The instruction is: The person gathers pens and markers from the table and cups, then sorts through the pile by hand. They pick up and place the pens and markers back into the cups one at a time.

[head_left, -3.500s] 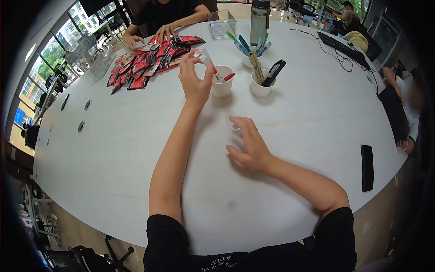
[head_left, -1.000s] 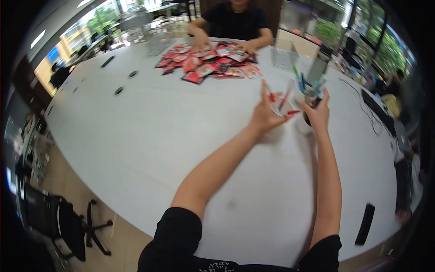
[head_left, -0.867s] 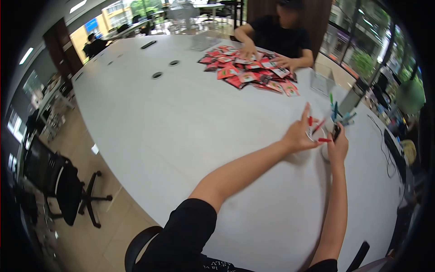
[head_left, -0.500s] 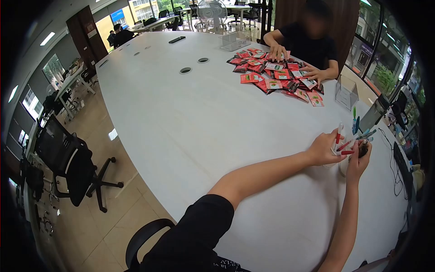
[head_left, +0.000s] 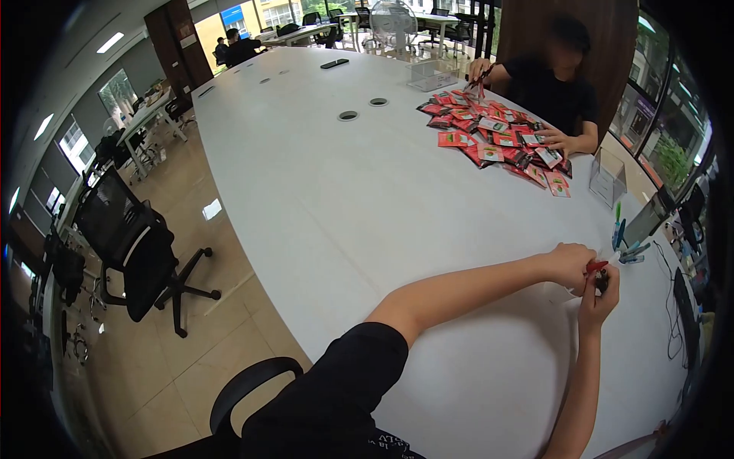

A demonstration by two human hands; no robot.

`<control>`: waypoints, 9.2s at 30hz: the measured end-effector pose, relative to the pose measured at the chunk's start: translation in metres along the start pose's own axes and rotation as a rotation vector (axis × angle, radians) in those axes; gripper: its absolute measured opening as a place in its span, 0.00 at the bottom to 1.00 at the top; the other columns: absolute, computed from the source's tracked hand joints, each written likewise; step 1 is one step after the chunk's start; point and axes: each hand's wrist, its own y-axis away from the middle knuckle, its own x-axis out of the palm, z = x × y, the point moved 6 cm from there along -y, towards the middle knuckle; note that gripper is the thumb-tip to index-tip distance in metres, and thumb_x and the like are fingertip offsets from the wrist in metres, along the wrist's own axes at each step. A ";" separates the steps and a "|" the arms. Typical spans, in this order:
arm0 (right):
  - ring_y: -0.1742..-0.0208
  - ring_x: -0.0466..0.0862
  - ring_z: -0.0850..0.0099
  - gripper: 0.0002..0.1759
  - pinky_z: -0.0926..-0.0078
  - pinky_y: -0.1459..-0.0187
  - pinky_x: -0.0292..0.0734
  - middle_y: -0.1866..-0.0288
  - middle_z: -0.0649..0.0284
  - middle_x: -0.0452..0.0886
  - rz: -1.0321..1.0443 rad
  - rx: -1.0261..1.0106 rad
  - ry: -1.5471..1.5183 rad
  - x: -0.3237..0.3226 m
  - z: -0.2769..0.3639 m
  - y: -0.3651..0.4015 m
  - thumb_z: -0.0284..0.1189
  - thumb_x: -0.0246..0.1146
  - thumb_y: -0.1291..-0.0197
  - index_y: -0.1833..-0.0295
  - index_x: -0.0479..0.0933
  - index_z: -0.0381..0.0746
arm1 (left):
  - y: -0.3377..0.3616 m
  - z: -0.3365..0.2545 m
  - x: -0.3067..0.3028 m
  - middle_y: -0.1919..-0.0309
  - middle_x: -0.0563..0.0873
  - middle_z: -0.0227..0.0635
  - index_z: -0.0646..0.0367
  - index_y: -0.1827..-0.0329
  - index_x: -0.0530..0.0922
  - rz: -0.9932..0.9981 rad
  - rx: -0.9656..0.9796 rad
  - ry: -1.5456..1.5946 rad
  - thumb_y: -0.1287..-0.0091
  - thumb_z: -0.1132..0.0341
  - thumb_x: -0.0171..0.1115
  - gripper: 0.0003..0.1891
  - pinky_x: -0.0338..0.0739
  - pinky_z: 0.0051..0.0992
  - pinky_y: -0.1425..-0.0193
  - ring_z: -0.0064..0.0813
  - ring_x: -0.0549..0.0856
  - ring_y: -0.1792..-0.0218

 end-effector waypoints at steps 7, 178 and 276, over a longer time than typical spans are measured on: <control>0.56 0.77 0.60 0.12 0.69 0.51 0.71 0.58 0.54 0.76 -0.012 -0.057 0.010 0.000 0.012 -0.007 0.16 0.58 0.42 0.51 0.71 0.33 | -0.001 -0.008 -0.012 0.65 0.82 0.44 0.61 0.58 0.73 -0.179 0.047 -0.099 0.45 0.66 0.65 0.15 0.67 0.43 0.54 0.45 0.82 0.59; 0.32 0.66 0.58 0.30 0.48 0.37 0.57 0.32 0.59 0.69 0.654 0.265 0.735 -0.065 0.043 0.094 0.53 0.50 0.33 0.30 0.68 0.51 | 0.143 -0.064 0.048 0.28 0.57 0.60 0.68 0.27 0.56 0.075 0.228 -0.224 0.50 0.35 0.70 0.57 0.49 0.54 0.27 0.65 0.52 0.27; 0.32 0.69 0.45 0.30 0.39 0.30 0.51 0.37 0.40 0.73 0.447 0.266 0.576 -0.061 0.070 0.108 0.42 0.61 0.38 0.41 0.74 0.27 | 0.181 -0.107 0.047 0.31 0.56 0.71 0.84 0.34 0.59 0.331 0.233 -0.378 0.48 0.23 0.53 0.62 0.43 0.66 0.31 0.67 0.53 0.27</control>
